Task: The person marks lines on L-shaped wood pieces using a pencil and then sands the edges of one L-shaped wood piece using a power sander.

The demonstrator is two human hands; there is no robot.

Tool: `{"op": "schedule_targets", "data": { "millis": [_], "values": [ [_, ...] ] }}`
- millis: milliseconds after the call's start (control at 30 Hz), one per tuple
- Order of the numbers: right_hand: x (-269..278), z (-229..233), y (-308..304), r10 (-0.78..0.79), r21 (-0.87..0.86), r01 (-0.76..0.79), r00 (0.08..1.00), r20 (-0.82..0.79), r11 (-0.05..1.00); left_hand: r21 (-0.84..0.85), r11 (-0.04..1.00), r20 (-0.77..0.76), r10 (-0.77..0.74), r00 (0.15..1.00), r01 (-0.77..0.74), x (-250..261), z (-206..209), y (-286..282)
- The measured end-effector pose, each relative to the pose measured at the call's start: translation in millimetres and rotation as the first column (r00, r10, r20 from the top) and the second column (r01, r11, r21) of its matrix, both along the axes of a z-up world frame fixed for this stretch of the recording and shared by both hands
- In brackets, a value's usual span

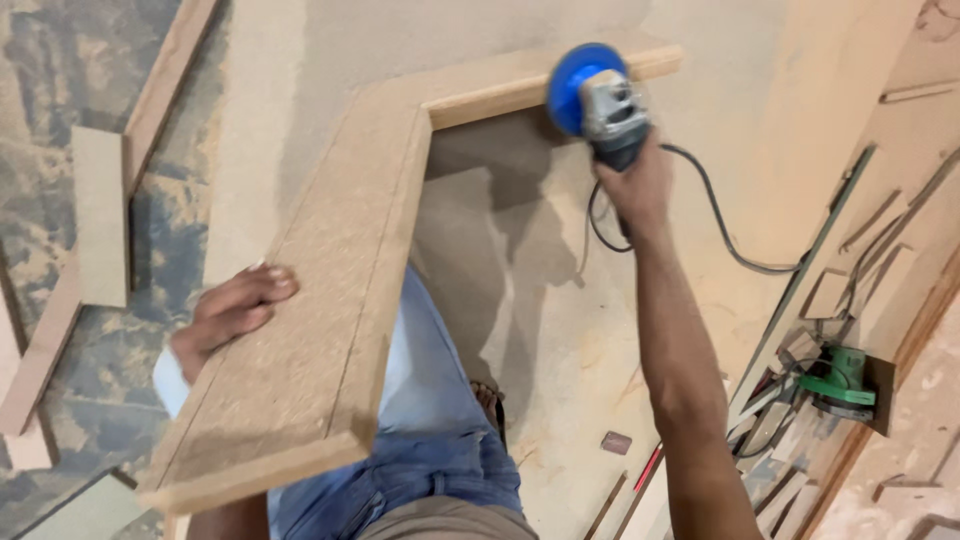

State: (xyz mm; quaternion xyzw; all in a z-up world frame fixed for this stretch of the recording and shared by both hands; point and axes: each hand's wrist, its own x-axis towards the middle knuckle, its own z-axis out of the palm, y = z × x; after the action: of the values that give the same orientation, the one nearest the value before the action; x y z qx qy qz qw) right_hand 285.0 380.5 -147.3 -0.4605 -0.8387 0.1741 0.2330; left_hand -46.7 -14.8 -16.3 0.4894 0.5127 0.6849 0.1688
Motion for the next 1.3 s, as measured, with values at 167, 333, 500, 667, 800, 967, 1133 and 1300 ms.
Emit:
{"op": "schedule_targets", "data": {
  "millis": [167,333,500,667,800,967,1133,1300],
  "values": [
    [85.0,-13.7,80.5,-0.149,-0.002,0.15,0.985,-0.084,0.989,-0.077,0.98,-0.081,-0.192,0.978,0.186,-36.5,-18.3,-15.9],
    [112.2,-3.6,100.8,-0.409,-0.269,0.347,0.884,-0.225,0.899,-0.112,0.986,-0.069,-0.128,0.989,0.12,-27.7,-34.3,-36.5],
    [91.3,16.6,42.7,-0.406,-0.295,0.321,0.863,-0.3,0.9,-0.1,0.995,-0.024,0.013,1.0,-0.015,14.2,-12.5,-29.4],
    [34.7,11.6,-43.0,-0.232,-0.243,0.19,0.96,-0.155,0.951,-0.052,0.998,-0.108,-0.036,0.994,0.031,37.8,-32.7,-58.2],
    [-16.0,21.3,-90.9,-0.238,-0.34,0.175,0.959,-0.153,0.924,0.005,0.979,-0.258,-0.198,0.946,0.206,23.0,-144.6,-84.8],
    [-48.2,33.7,-124.3,-0.178,-0.355,0.123,0.976,-0.129,0.927,-0.134,0.972,-0.26,-0.221,0.94,0.191,17.5,-147.6,-112.5],
    [-58.3,35.1,-145.6,-0.094,-0.359,0.036,0.985,-0.147,0.933,-0.159,0.986,-0.14,-0.072,0.987,0.05,41.2,-15.2,-118.0],
    [-68.2,27.5,-158.9,-0.076,-0.317,0.044,0.993,-0.09,0.947,-0.213,0.976,-0.157,-0.078,0.984,0.044,39.3,19.0,-102.8]
  ]
}}
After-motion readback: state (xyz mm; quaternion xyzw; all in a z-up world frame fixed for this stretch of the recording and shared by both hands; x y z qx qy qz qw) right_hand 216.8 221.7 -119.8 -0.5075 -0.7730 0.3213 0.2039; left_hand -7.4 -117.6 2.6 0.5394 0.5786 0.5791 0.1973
